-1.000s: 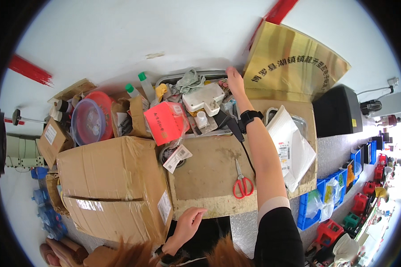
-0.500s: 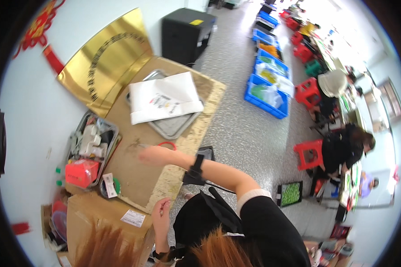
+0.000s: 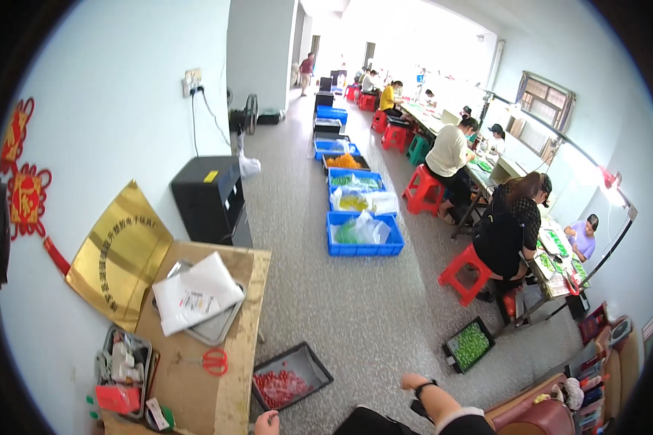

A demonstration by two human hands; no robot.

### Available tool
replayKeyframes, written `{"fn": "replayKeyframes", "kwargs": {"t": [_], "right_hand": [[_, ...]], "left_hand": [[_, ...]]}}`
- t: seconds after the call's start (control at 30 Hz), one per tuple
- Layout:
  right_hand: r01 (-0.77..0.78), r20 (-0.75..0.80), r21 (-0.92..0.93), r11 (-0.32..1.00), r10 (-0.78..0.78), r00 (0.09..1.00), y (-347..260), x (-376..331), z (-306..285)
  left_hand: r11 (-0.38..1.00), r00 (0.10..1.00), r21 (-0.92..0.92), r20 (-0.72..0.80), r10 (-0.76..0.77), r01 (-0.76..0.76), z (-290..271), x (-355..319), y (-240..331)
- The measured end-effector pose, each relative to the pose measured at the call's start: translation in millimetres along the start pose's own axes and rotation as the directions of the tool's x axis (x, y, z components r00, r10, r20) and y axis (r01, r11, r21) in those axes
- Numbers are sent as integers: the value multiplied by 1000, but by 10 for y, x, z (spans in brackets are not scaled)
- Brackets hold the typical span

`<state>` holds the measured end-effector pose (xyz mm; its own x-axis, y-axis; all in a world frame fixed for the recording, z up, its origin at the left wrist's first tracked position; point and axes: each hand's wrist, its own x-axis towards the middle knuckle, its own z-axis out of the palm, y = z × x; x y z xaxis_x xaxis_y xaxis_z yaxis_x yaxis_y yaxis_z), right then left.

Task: The person assembles black cardboard boxes by folding and taping the flaps. They also handle white foam sheets and a cardboard box, moving them from inside the room to an outdoor area. The person works at a table with a digital scale and various packaging materials.

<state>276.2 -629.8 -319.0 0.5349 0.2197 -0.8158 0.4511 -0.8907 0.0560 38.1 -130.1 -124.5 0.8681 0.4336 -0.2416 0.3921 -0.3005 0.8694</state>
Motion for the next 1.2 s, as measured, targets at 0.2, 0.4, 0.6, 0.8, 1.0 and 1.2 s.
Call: {"fn": "replayKeyframes", "kwargs": {"t": [0.2, 0.4, 0.6, 0.8, 1.0, 1.2], "right_hand": [[-335, 211, 378, 863, 272, 939, 824, -824, -327], [-170, 95, 400, 901, 144, 985, 1996, 176, -960], [72, -93, 437, 896, -35, 995, 2489, 992, -2564], [97, -180, 491, 866, -9, 984, 2778, 2041, -3650], [280, -243, 423, 862, -190, 951, 2862, 2940, -4727], [39, -12, 560, 827, -39, 999, 3440, 3532, -5214]], "left_hand": [[950, 974, 220, 78, 212, -224, 779, 1154, 884], [896, 979, 418, 193, 72, -149, 1886, 2217, 1809], [915, 968, 404, 227, -110, 9, 2676, 3001, 2627], [891, 993, 440, 13, 120, -113, 2766, 3861, 2811], [874, 977, 447, 4, -215, 191, 2529, 5287, 2968], [832, 966, 526, 68, -250, 178, 2349, 7327, 3720]]}}
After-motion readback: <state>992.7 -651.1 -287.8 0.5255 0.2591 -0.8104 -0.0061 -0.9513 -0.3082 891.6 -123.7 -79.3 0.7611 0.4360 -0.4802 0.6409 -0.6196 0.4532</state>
